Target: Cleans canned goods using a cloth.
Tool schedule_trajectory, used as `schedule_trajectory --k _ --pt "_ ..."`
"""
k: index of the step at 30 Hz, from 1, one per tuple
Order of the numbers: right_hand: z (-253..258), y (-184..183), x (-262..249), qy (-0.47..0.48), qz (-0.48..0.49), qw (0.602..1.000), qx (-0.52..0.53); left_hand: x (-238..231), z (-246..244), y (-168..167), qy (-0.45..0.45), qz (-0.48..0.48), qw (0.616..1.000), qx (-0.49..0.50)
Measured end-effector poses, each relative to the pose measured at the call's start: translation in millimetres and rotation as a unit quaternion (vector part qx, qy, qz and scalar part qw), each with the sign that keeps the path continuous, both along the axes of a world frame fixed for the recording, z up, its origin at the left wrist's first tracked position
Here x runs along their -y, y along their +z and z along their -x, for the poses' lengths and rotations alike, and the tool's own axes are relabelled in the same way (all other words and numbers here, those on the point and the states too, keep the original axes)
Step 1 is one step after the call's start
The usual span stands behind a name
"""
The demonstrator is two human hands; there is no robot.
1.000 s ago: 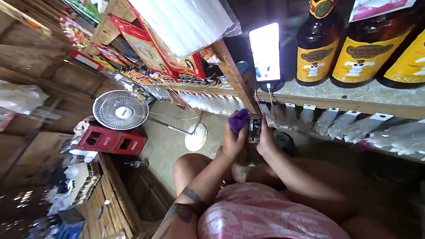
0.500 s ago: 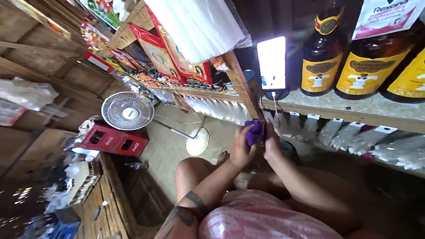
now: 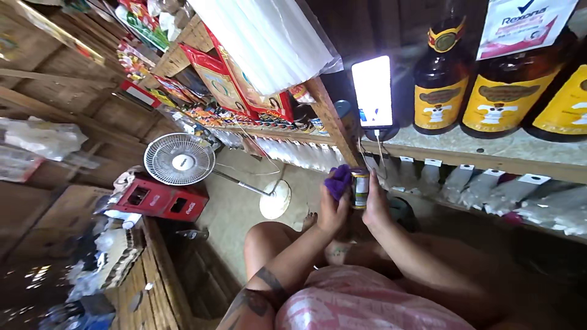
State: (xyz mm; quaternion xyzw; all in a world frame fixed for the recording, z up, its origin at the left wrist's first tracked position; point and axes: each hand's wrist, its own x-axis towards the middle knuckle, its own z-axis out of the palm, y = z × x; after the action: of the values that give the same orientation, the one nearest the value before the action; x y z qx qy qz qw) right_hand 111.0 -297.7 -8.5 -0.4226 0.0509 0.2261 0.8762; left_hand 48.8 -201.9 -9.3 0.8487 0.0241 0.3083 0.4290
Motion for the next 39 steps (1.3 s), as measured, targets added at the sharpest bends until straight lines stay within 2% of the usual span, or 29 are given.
schedule_trajectory --k 3,5,7,10,14,16,19,22,24,27,30,35,39 --pt "-6 -8 -2 0.003 -0.014 1.0 -0.01 -1 3 8 0.006 -0.163 0.987 -0.005" --pt "-6 -9 -5 0.023 -0.015 1.0 -0.013 -4 0 14 0.016 -0.193 0.981 -0.014" --pt "-1 -7 -6 0.049 0.009 0.999 -0.01 -11 -6 15 0.031 -0.151 0.988 -0.031" --pt "10 -8 -5 0.091 0.01 0.995 0.035 -21 -15 12 0.04 -0.036 0.997 -0.049" --pt "9 -8 -3 0.048 -0.02 0.995 0.088 -18 -15 7 0.029 0.022 0.998 -0.051" --pt "4 -5 0 0.02 -0.014 0.995 0.094 -12 -8 3 0.013 0.017 0.999 -0.05" --pt "-5 -5 3 -0.013 0.002 0.997 0.08 -7 0 -3 -0.006 -0.066 0.997 -0.034" --pt "-7 -5 0 0.004 0.022 0.999 0.037 -11 -3 6 -0.015 -0.142 0.99 -0.011" --pt "-1 -7 -3 0.041 0.015 0.998 0.046 -18 -9 14 0.002 -0.116 0.993 0.0" --pt "12 -9 -5 0.086 -0.051 0.992 0.08 -26 -19 22 0.027 -0.042 0.998 0.027" --pt "17 -7 -3 0.067 -0.094 0.988 0.106 -24 -19 19 0.033 -0.01 0.999 0.032" --pt "4 -2 5 -0.048 -0.082 0.99 0.108 -6 -4 -3 -0.023 -0.033 0.999 0.028" --pt "-5 -1 7 -0.068 -0.034 0.995 0.062 -6 -1 -5 -0.053 -0.098 0.993 0.038"
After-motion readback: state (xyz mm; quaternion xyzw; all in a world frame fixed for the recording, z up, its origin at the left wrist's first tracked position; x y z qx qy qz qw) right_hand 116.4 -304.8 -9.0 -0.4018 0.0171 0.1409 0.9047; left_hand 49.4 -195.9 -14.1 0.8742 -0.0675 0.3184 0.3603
